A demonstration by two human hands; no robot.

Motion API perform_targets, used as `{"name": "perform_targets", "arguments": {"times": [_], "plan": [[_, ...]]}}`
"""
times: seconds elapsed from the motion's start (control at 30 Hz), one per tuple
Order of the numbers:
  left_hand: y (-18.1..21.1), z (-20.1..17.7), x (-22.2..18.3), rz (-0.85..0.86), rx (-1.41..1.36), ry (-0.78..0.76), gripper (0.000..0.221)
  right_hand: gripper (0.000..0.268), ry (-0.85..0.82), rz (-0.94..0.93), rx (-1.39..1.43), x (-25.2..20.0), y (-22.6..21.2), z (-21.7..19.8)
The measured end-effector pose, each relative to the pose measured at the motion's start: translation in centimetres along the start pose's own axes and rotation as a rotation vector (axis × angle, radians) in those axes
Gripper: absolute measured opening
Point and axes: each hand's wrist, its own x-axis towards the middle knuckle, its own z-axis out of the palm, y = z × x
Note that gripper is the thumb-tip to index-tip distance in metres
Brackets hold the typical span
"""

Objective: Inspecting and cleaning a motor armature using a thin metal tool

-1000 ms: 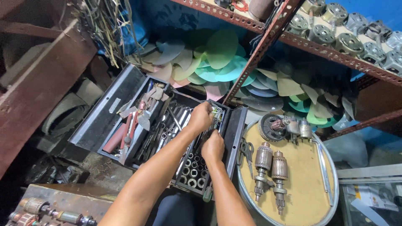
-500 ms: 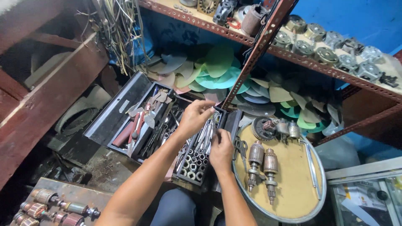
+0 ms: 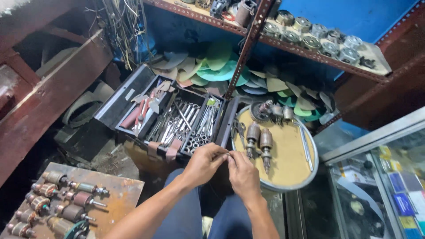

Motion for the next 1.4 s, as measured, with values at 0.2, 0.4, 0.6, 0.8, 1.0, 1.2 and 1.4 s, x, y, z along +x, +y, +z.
{"name": "perform_targets", "arguments": {"times": [0.2,0.4,0.6,0.8,1.0,1.2,1.4], "plan": [[0.9,-0.6,-3.2,-0.08,0.054,0.115,0.017,0.02,-0.098,0.015,-0.084,-6.1,1.2,-3.9],[2.5,0.9,-5.2,-0.227,-0.401,0.033,0.027,0.029,-0.221,0.567,0.648,-9.9,3.3,-6.6],[2.1,3.9,-5.8,-0.138,-0.766,-0.078,0.035,0.037,-0.238,0.821,1.333,-13.9,2.5,-3.4],[0.4,2.9,-4.3,-0.342,-0.819,0.105,0.026,0.036,-0.264,0.803,1.323,-14.3,1.6,-2.2],[-0.8,2.5,-4.1,-0.401,-0.878,0.132,0.027,0.031,-0.231,0.882,1.216,-13.7,1.7,-2.3],[2.3,3.9,-7.3,-0.428,-0.577,-0.064,0.027,0.02,-0.198,0.795,1.06,-12.5,2.4,-0.1],[-0.5,4.1,-7.8,-0.228,-0.333,-0.108,0.018,0.075,0.186,0.507,0.966,-8.5,1.7,-3.1]]}}
